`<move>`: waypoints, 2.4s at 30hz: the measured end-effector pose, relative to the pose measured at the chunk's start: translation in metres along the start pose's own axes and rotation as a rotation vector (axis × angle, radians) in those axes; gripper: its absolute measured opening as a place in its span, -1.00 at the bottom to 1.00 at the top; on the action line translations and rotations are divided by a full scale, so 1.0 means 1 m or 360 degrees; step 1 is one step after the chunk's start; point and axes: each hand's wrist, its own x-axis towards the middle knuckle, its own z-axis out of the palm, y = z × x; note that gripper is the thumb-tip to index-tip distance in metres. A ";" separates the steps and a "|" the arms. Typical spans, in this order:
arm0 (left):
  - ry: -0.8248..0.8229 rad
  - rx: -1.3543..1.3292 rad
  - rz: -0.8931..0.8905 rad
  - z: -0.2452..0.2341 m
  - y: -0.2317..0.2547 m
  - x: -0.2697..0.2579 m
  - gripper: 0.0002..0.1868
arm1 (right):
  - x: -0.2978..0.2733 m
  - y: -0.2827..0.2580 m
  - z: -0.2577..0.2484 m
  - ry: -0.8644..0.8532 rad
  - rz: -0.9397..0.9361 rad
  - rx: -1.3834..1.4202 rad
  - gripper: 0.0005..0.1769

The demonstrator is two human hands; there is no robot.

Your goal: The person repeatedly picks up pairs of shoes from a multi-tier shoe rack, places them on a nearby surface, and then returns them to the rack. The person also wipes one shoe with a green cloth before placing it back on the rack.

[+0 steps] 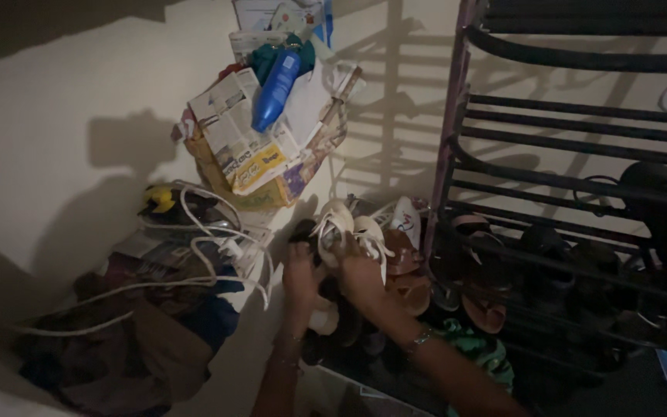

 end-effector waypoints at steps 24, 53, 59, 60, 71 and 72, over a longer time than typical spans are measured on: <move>0.0070 -0.0171 0.0101 0.011 0.005 -0.009 -0.55 | -0.027 0.015 -0.042 -0.0017 -0.0595 0.0229 -0.36; 0.0104 -0.0202 0.0414 -0.039 0.303 -0.031 -0.64 | -0.116 0.108 -0.234 0.0521 0.0006 0.0253 -0.39; -0.0321 -0.0776 0.0596 -0.017 0.387 -0.047 -0.64 | -0.143 0.140 -0.297 0.0651 0.0226 0.0281 -0.45; -0.0342 -0.0762 0.0633 -0.007 0.398 -0.048 -0.63 | -0.147 0.146 -0.306 0.0708 0.0226 0.0256 -0.48; -0.0383 -0.0866 0.0890 0.067 0.498 -0.064 -0.45 | -0.190 0.229 -0.366 0.0812 0.0490 -0.0078 -0.29; -0.0374 -0.0909 0.0899 0.074 0.502 -0.065 -0.42 | -0.191 0.235 -0.369 0.0820 0.0556 -0.0110 -0.28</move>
